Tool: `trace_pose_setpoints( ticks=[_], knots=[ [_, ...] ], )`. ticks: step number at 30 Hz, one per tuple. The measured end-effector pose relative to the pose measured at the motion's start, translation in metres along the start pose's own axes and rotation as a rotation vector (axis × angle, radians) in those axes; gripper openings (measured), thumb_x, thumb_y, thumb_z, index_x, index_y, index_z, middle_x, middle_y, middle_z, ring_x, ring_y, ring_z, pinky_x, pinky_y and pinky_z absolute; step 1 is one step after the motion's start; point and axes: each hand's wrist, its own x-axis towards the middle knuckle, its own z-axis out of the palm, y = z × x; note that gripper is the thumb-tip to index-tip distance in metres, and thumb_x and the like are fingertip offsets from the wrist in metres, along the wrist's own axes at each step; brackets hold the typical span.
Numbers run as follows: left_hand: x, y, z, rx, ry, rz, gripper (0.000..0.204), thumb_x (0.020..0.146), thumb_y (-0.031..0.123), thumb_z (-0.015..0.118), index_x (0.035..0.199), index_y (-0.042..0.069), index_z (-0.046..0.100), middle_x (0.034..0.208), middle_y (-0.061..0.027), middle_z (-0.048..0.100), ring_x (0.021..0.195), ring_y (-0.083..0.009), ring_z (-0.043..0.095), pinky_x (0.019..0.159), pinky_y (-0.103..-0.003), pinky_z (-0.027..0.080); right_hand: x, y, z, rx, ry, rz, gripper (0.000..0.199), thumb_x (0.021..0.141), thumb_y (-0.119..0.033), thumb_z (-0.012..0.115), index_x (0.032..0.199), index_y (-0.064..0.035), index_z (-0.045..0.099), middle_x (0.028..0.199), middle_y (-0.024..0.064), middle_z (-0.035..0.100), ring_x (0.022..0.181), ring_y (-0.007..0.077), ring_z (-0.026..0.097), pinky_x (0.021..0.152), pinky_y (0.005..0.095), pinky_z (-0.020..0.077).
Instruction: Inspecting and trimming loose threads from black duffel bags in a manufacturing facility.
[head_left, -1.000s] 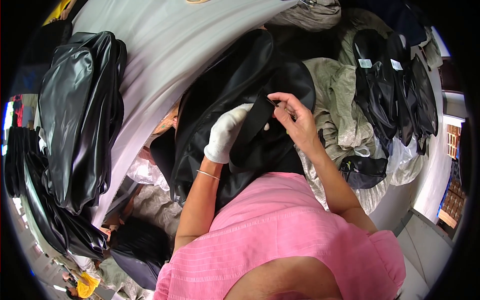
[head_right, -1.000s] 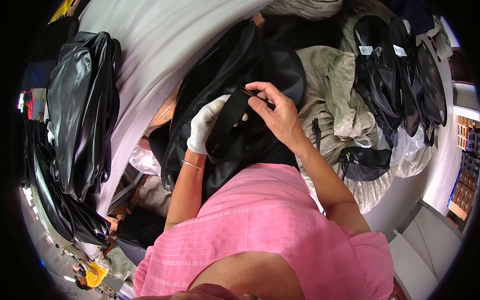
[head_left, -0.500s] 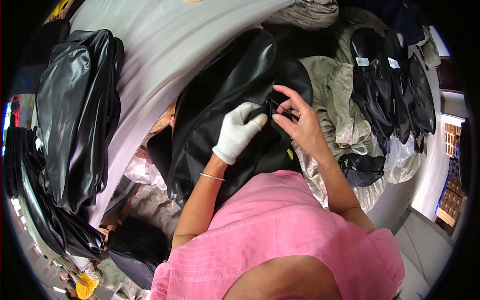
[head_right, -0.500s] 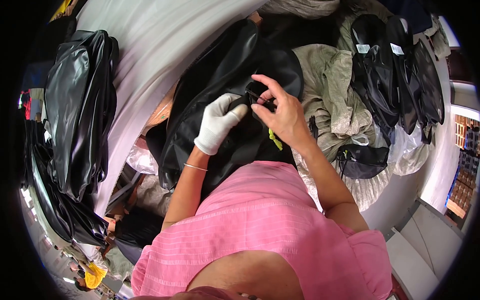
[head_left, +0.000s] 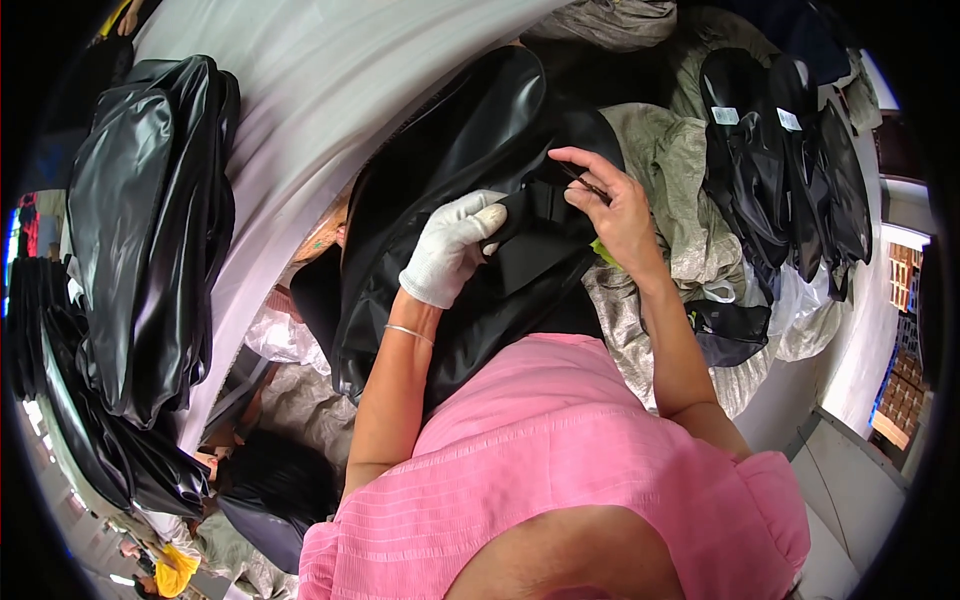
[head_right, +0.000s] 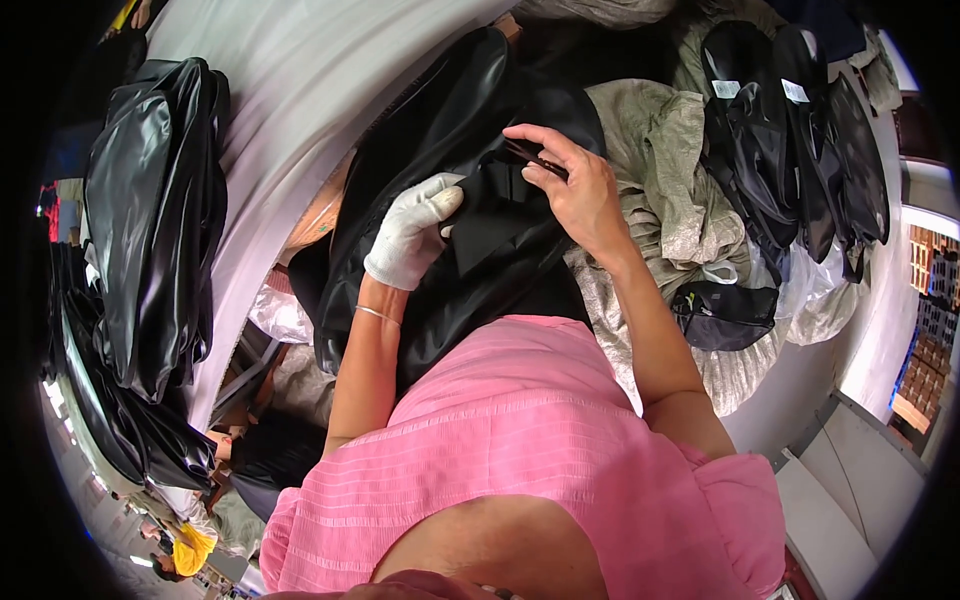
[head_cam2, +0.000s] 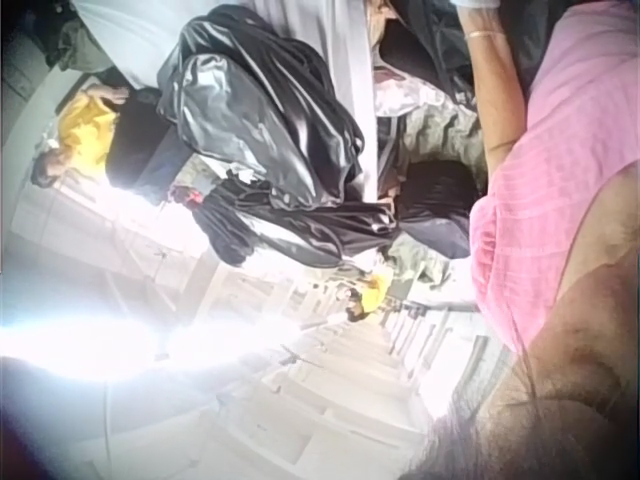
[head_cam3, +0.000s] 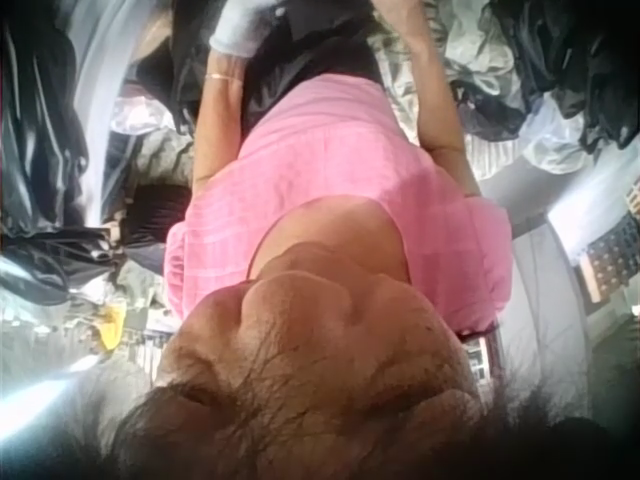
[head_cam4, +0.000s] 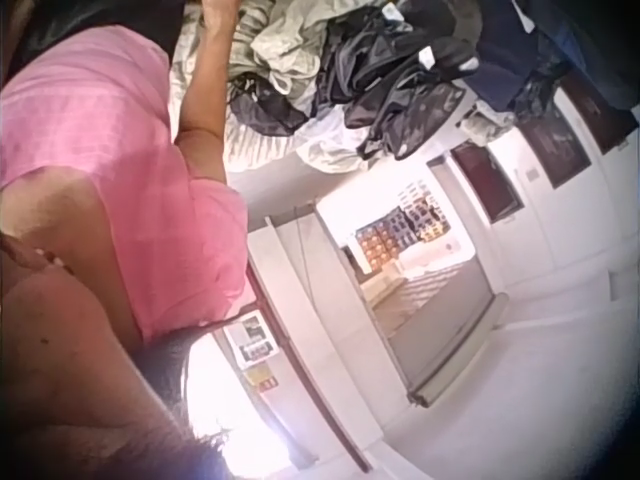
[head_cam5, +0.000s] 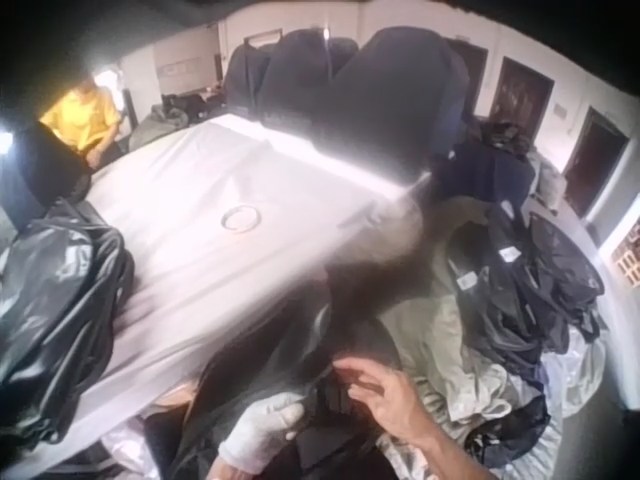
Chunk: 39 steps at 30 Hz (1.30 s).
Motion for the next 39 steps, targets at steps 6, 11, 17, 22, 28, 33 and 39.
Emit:
trace_pose_setpoints(
  ticks=[6, 11, 17, 22, 28, 33, 39],
  knots=[
    [-0.020, -0.025, 0.045, 0.804, 0.085, 0.488, 0.043, 0.084, 0.009, 0.064, 0.123, -0.007, 0.055, 0.095, -0.0133, 0.064, 0.070, -0.0184, 0.058, 0.069, -0.032, 0.048, -0.001, 0.011, -0.015, -0.002, -0.046, -0.035, 0.040, 0.089, -0.020, 0.066, 0.128, -0.0160, 0.059, 0.118, 0.0119, 0.066, 0.107, 0.0265, 0.065, 0.092, 0.0349, 0.0494],
    [-0.023, -0.037, 0.049, 0.857, -0.116, 0.588, 0.042, 0.079, -0.003, 0.058, 0.122, -0.004, 0.057, 0.106, -0.0182, 0.063, 0.080, -0.0263, 0.062, 0.075, -0.033, 0.051, -0.010, 0.007, -0.010, -0.182, -0.086, 0.025, 0.050, 0.083, -0.005, 0.067, 0.131, -0.0146, 0.057, 0.107, 0.0049, 0.066, 0.089, 0.0130, 0.061, 0.085, 0.0279, 0.0482],
    [-0.017, -0.018, 0.018, 0.763, 0.241, 0.467, 0.028, 0.086, -0.007, 0.047, 0.103, -0.001, 0.068, 0.115, -0.0077, 0.068, 0.079, -0.0077, 0.057, 0.070, -0.021, 0.046, -0.004, 0.031, -0.045, -0.290, 0.011, -0.069, 0.042, 0.081, 0.009, 0.055, 0.119, -0.0075, 0.065, 0.112, 0.0053, 0.070, 0.104, 0.0151, 0.065, 0.091, 0.0256, 0.0473],
    [-0.011, -0.019, -0.007, 0.570, 0.385, 0.384, 0.026, 0.088, -0.003, 0.049, 0.104, -0.003, 0.069, 0.108, -0.0102, 0.070, 0.101, -0.0154, 0.065, 0.092, -0.024, 0.045, 0.002, 0.044, -0.054, -0.430, 0.084, -0.034, 0.039, 0.082, 0.005, 0.055, 0.117, -0.0091, 0.066, 0.107, 0.0052, 0.071, 0.102, 0.0183, 0.067, 0.090, 0.0269, 0.0480],
    [-0.012, -0.009, -0.023, 0.021, 0.272, 0.228, 0.027, 0.092, 0.002, 0.050, 0.114, -0.004, 0.066, 0.113, -0.0110, 0.068, 0.104, -0.0165, 0.063, 0.095, -0.028, 0.047, 0.003, 0.070, -0.048, -0.595, 0.132, -0.018, 0.036, 0.082, 0.001, 0.058, 0.114, -0.0132, 0.067, 0.106, 0.0048, 0.071, 0.098, 0.0245, 0.067, 0.087, 0.0310, 0.0488],
    [-0.012, -0.016, -0.021, 0.494, 0.270, 0.257, 0.030, 0.092, 0.005, 0.051, 0.119, -0.001, 0.064, 0.113, -0.0080, 0.068, 0.102, -0.0136, 0.064, 0.090, -0.026, 0.049, 0.006, 0.067, -0.043, -0.364, 0.222, -0.155, 0.036, 0.081, 0.003, 0.058, 0.111, -0.0146, 0.068, 0.103, 0.0051, 0.072, 0.096, 0.0262, 0.068, 0.083, 0.0319, 0.0504],
    [-0.024, -0.037, 0.003, 1.542, 0.167, 0.654, 0.034, 0.076, 0.015, 0.069, 0.108, 0.004, 0.063, 0.093, -0.0116, 0.062, 0.098, -0.0302, 0.058, 0.096, -0.038, 0.043, 0.030, 0.046, -0.074, -0.430, 0.422, -0.254, 0.031, 0.083, 0.003, 0.060, 0.108, -0.0138, 0.068, 0.098, 0.0035, 0.073, 0.091, 0.0199, 0.071, 0.077, 0.0273, 0.0511]
  ],
)
